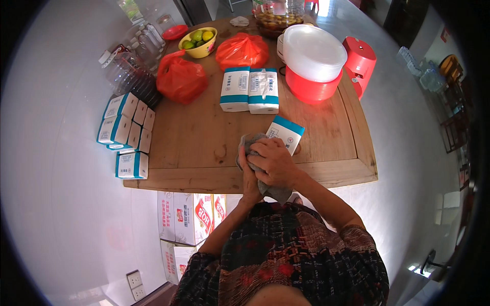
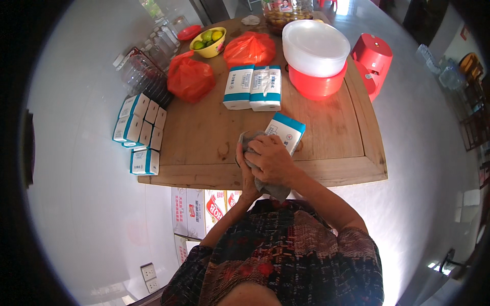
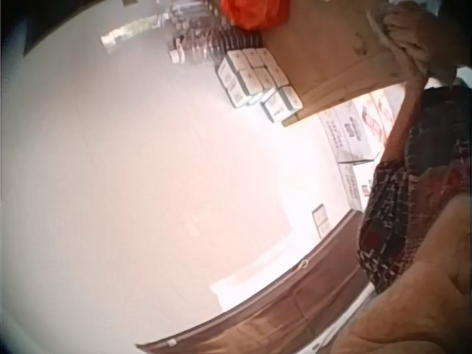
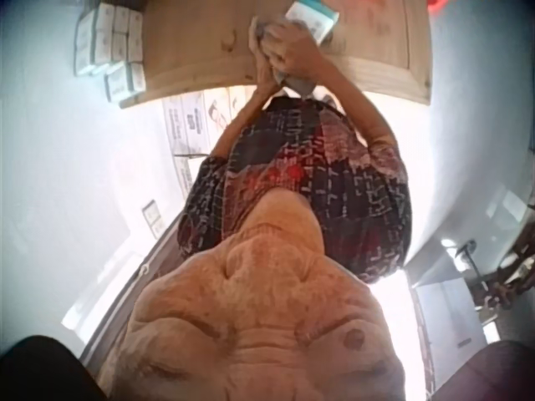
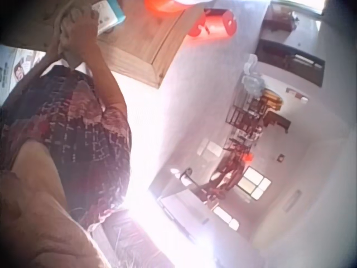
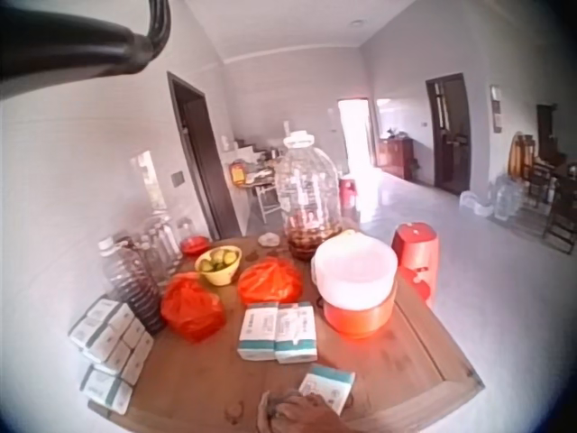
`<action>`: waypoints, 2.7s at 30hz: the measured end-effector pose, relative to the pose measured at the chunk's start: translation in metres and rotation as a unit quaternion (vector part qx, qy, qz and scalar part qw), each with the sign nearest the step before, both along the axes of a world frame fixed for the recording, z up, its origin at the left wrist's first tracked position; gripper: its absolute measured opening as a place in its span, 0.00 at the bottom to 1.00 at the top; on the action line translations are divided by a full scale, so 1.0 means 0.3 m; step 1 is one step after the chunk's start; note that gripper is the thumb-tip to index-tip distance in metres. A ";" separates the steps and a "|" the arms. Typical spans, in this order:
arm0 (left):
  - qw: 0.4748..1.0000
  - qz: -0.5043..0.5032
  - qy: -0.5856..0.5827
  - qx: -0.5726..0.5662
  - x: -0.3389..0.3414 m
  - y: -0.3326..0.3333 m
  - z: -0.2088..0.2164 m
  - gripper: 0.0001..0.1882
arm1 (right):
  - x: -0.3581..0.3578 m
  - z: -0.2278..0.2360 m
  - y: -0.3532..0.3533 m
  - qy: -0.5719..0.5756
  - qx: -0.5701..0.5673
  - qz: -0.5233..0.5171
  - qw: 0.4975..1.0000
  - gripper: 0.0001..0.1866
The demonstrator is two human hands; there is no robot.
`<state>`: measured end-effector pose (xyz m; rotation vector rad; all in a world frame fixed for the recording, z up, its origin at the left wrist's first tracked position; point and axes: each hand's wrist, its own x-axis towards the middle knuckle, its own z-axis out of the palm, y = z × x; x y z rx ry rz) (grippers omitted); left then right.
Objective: The person wipes the surfaces of multiple small white and blue boxes using a grey cloth. They pick up each box individually, wipe it thoroughly, and place it back on the wooden table. The task involves repetitive handling of the boxes to clean them.
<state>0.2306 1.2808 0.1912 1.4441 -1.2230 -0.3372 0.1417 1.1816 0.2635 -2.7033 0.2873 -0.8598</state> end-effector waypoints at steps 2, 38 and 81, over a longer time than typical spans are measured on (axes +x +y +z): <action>0.999 0.020 -0.034 -0.005 -0.002 -0.011 -0.006 0.65 | -0.013 -0.010 -0.021 -0.003 0.015 -0.028 0.999 0.19; 0.930 -0.105 0.245 0.254 0.099 -0.137 0.182 0.29 | -0.124 -0.259 -0.216 -0.153 0.242 -0.377 0.881 0.25; 0.817 -0.339 0.447 0.131 0.072 -0.078 0.183 0.48 | -0.131 0.097 -0.140 -0.338 0.461 0.011 0.820 0.23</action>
